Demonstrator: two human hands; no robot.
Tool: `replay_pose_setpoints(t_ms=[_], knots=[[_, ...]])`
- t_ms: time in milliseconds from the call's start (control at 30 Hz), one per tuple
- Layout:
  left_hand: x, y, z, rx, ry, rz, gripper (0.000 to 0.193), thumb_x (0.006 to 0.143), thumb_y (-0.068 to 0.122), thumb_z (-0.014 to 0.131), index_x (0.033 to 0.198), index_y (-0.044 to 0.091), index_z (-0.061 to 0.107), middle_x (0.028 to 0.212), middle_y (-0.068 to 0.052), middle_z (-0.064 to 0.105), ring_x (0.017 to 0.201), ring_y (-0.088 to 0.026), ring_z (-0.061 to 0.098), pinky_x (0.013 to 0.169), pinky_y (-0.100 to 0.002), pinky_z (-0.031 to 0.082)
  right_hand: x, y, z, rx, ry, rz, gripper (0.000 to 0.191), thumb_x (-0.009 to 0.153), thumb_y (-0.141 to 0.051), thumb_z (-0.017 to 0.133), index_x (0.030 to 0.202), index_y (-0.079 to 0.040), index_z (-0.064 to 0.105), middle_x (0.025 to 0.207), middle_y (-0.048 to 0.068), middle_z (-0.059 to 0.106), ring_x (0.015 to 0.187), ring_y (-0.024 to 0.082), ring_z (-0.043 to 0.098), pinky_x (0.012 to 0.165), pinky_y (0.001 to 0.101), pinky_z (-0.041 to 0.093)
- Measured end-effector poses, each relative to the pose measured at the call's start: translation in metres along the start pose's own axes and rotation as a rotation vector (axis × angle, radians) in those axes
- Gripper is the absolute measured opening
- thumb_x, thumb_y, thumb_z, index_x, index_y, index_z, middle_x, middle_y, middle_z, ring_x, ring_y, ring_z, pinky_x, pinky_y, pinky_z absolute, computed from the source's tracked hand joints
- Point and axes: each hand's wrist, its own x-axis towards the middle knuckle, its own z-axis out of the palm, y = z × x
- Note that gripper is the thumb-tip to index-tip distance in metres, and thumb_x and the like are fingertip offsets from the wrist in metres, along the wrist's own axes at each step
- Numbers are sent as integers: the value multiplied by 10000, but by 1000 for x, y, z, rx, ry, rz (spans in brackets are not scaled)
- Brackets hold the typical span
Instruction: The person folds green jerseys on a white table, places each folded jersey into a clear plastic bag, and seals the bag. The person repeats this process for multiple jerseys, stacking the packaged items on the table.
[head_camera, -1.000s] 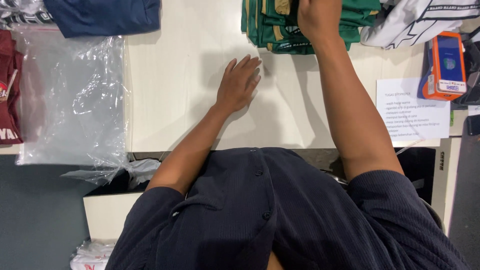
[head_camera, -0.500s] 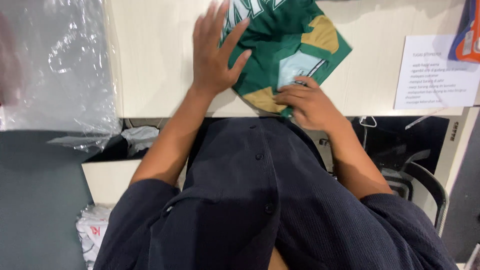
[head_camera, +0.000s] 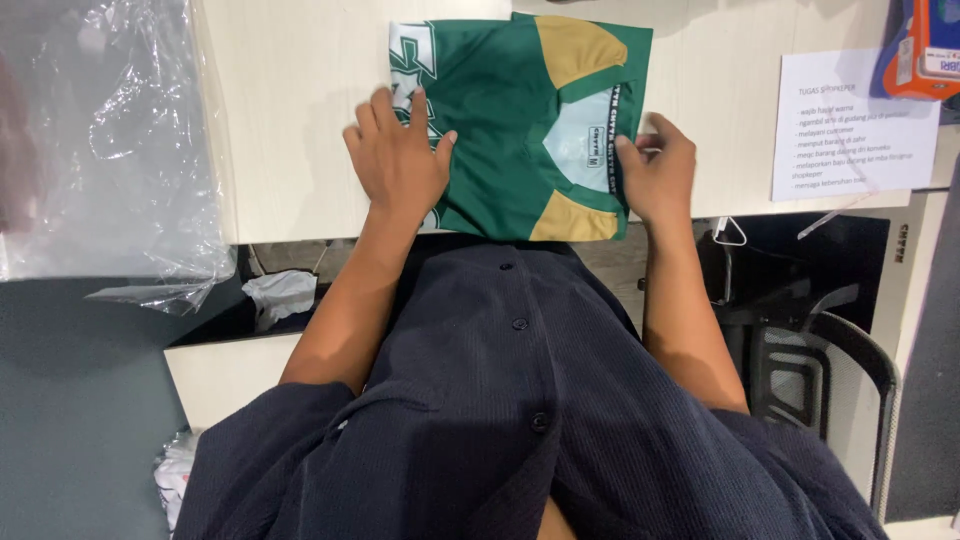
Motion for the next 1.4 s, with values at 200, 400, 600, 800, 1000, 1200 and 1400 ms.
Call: replay_pose_setpoints(t_ms=[200,400,600,800,1000,1200,1400], knots=[[1,21,5,-581,-43,141,600,959,317,798,1455,79,559,1440,-208,551,1303,-374,550,1094,-479,472,20,-16,3,442,-243,258,114,935,-25,736,999,70,726,850,99,703,695,132,636,641,285,522],[0,53,34,-1416,-403,-193,577,1035,314,664,1503,41,468,1439,-160,622,1231,-215,679,982,-332,579,19,-36,8,779,-375,223,84,966,26,677,1031,-22,653,925,57,714,778,96,687,712,242,586],[16,90,58,-1566,-450,-302,467,1097,389,573,1327,-14,622,1090,-73,701,953,-110,635,811,-299,541,13,-51,45,699,-451,-49,157,1057,-23,713,1007,-54,568,936,-16,577,854,59,537,771,225,475],[20,96,53,-1464,-428,-443,397,1028,394,603,997,3,669,663,37,511,586,-74,444,533,-306,373,13,-39,48,862,-479,56,162,1097,-235,553,1041,-84,565,997,5,602,916,61,578,836,221,494],[19,94,65,-1331,-255,-407,429,1086,362,539,848,14,621,630,41,453,616,-69,395,563,-294,356,11,-48,56,802,-384,-6,75,1109,-112,603,1141,-44,599,928,56,664,807,64,571,715,217,473],[12,64,58,-1570,-266,-462,420,1114,399,495,1182,18,659,985,-2,630,910,-75,542,815,-262,472,7,-88,37,811,-423,38,257,1027,-18,619,1265,77,645,1012,115,759,848,108,708,777,244,579],[8,1,23,-2007,-230,-638,554,1072,427,534,1427,2,562,1331,-114,662,1202,-194,651,1038,-340,544,0,-155,75,686,-530,-276,281,1103,-50,622,1350,75,671,1142,66,721,1014,79,639,915,261,552]])
